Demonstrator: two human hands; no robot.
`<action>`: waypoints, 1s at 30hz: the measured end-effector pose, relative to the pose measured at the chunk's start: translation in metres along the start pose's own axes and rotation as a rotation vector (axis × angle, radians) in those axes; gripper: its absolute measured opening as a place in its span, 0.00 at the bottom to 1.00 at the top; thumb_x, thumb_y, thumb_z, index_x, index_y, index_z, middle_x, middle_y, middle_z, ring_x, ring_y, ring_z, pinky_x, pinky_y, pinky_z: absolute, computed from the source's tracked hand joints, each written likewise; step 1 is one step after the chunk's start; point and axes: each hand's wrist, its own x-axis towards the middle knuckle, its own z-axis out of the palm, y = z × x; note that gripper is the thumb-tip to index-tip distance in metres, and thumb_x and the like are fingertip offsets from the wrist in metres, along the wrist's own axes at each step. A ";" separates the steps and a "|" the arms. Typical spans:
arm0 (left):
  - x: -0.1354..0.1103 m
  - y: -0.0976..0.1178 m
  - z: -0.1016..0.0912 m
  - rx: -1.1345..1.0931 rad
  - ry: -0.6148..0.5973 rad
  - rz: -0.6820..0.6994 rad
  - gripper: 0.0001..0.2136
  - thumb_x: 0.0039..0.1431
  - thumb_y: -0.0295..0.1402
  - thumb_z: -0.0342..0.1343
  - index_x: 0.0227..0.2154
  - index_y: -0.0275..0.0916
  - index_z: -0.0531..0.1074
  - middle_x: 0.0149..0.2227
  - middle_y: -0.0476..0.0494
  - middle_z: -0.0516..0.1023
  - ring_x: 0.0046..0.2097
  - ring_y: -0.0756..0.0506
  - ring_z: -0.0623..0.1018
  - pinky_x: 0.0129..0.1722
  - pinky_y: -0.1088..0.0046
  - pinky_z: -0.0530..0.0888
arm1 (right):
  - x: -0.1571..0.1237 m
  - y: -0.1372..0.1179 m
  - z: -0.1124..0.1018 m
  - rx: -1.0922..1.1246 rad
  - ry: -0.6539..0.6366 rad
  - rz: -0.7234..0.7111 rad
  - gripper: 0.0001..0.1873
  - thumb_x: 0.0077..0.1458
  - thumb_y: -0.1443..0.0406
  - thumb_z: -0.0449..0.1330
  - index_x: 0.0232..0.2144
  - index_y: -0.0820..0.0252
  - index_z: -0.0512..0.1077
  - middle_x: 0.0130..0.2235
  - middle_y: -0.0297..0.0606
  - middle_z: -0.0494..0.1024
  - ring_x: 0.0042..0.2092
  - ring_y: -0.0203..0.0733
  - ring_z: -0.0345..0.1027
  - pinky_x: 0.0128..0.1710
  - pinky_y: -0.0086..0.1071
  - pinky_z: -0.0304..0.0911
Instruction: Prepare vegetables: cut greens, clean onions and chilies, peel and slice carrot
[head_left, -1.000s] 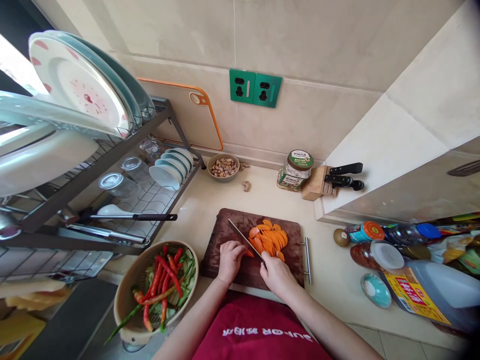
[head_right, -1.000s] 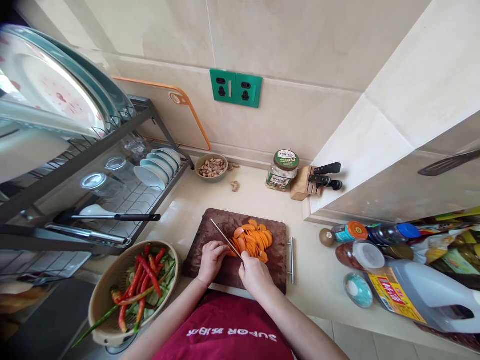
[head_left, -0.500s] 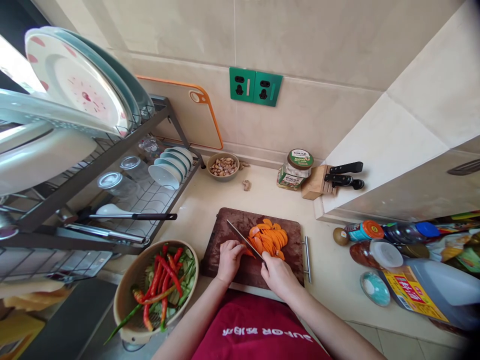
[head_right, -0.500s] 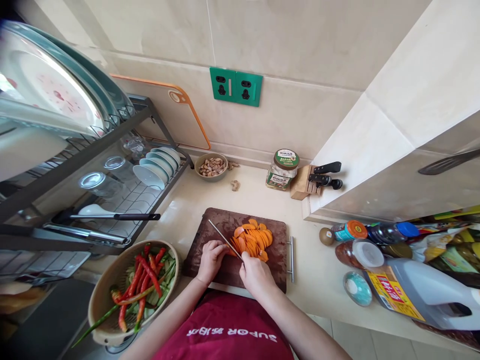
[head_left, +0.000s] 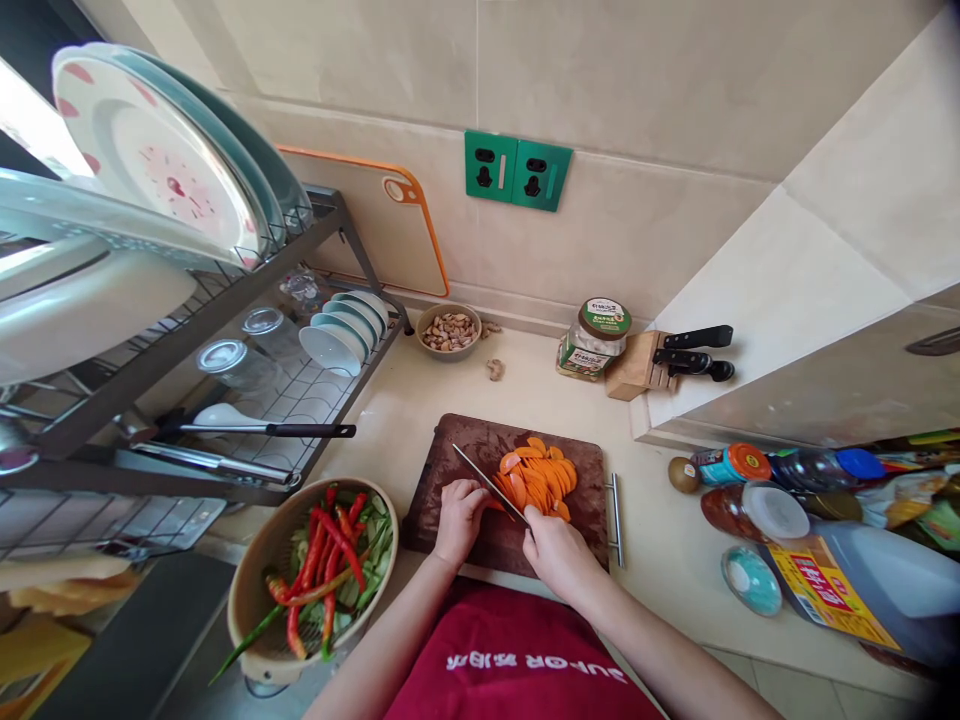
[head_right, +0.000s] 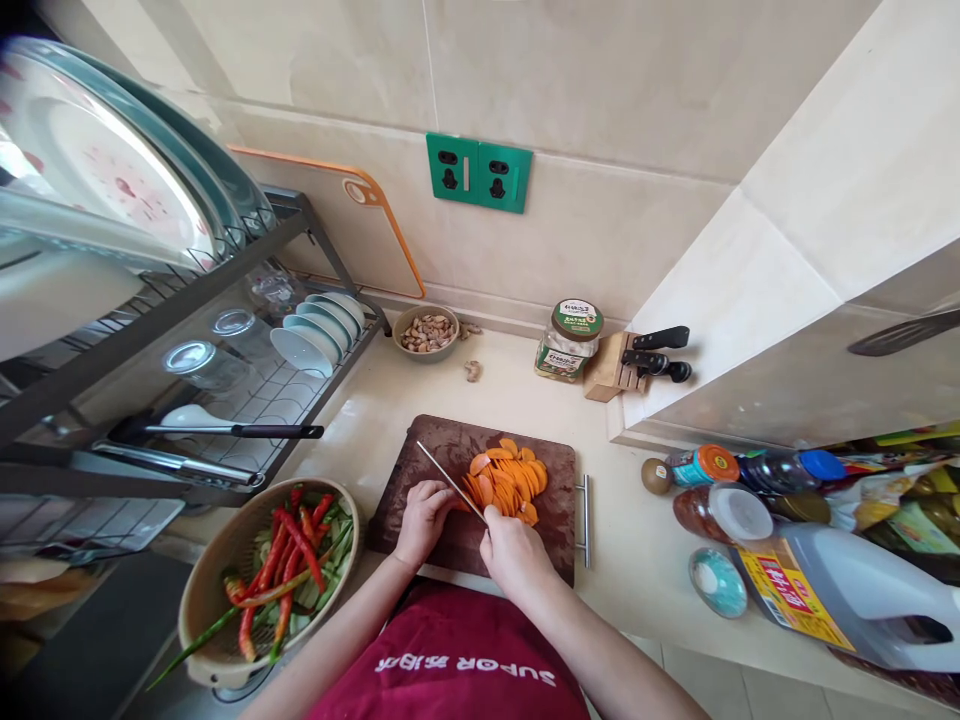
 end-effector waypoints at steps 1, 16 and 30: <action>0.000 0.000 0.000 0.003 0.001 0.003 0.07 0.56 0.32 0.52 0.28 0.42 0.75 0.31 0.46 0.74 0.37 0.46 0.70 0.40 0.67 0.64 | 0.001 -0.001 0.001 -0.003 -0.011 0.011 0.08 0.55 0.67 0.47 0.36 0.58 0.65 0.30 0.39 0.76 0.30 0.40 0.70 0.26 0.28 0.49; -0.002 0.004 -0.006 0.101 -0.008 -0.143 0.05 0.52 0.34 0.58 0.31 0.51 0.77 0.34 0.48 0.74 0.43 0.43 0.67 0.41 0.64 0.60 | 0.008 0.013 0.021 0.078 0.078 0.034 0.07 0.56 0.66 0.46 0.34 0.59 0.64 0.29 0.38 0.76 0.30 0.37 0.69 0.25 0.28 0.47; 0.002 0.007 -0.007 0.112 -0.069 -0.149 0.07 0.54 0.33 0.56 0.33 0.53 0.77 0.33 0.48 0.74 0.42 0.45 0.67 0.42 0.63 0.57 | -0.009 0.006 0.008 0.012 0.004 0.037 0.08 0.54 0.68 0.47 0.35 0.58 0.64 0.28 0.38 0.76 0.28 0.38 0.69 0.24 0.29 0.44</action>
